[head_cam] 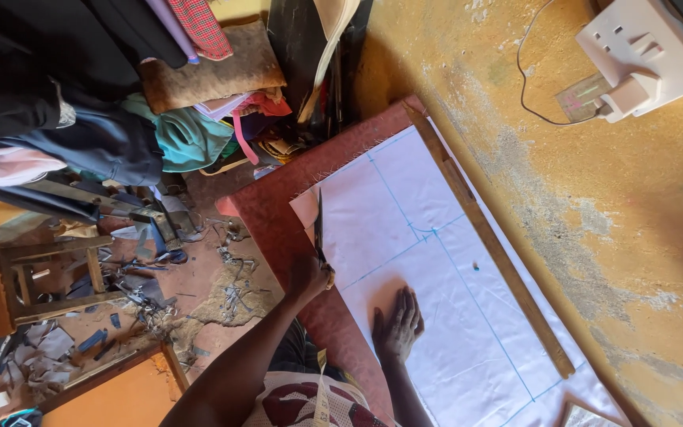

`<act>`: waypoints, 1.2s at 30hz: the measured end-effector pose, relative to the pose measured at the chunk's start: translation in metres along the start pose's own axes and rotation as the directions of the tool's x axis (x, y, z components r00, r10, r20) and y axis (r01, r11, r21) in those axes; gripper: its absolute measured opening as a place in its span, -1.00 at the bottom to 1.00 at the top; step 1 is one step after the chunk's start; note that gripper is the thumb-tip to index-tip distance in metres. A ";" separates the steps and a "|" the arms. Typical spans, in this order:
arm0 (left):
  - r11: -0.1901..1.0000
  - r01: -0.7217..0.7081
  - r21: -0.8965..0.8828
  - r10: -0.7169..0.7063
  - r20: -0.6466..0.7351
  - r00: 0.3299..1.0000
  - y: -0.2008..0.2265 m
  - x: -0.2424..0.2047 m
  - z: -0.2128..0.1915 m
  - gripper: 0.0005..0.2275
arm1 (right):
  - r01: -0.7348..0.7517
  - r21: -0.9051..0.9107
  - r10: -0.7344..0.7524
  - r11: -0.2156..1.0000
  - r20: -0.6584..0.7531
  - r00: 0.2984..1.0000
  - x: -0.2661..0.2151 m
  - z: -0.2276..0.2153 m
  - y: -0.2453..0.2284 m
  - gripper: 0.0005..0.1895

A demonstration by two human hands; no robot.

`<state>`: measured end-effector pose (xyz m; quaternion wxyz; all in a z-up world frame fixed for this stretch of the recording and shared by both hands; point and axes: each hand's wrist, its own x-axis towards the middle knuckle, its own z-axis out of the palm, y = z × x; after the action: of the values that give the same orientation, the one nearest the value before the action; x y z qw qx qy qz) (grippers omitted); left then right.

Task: Cutting a piece of white fabric with scissors along a marked blue line on a tailoring table.

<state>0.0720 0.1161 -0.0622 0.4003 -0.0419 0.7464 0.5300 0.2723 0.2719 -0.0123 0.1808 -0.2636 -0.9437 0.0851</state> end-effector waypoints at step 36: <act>0.870 -0.050 -0.491 -0.034 -0.162 0.986 0.064 -0.028 0.060 -0.84 | -0.014 -0.019 0.014 1.000 0.034 0.999 0.000 0.001 -0.001 -0.26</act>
<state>0.0928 0.1838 -0.0028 0.3109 -0.1834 0.6170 0.6993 0.2711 0.2707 -0.0128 0.1619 -0.2705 -0.9455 0.0820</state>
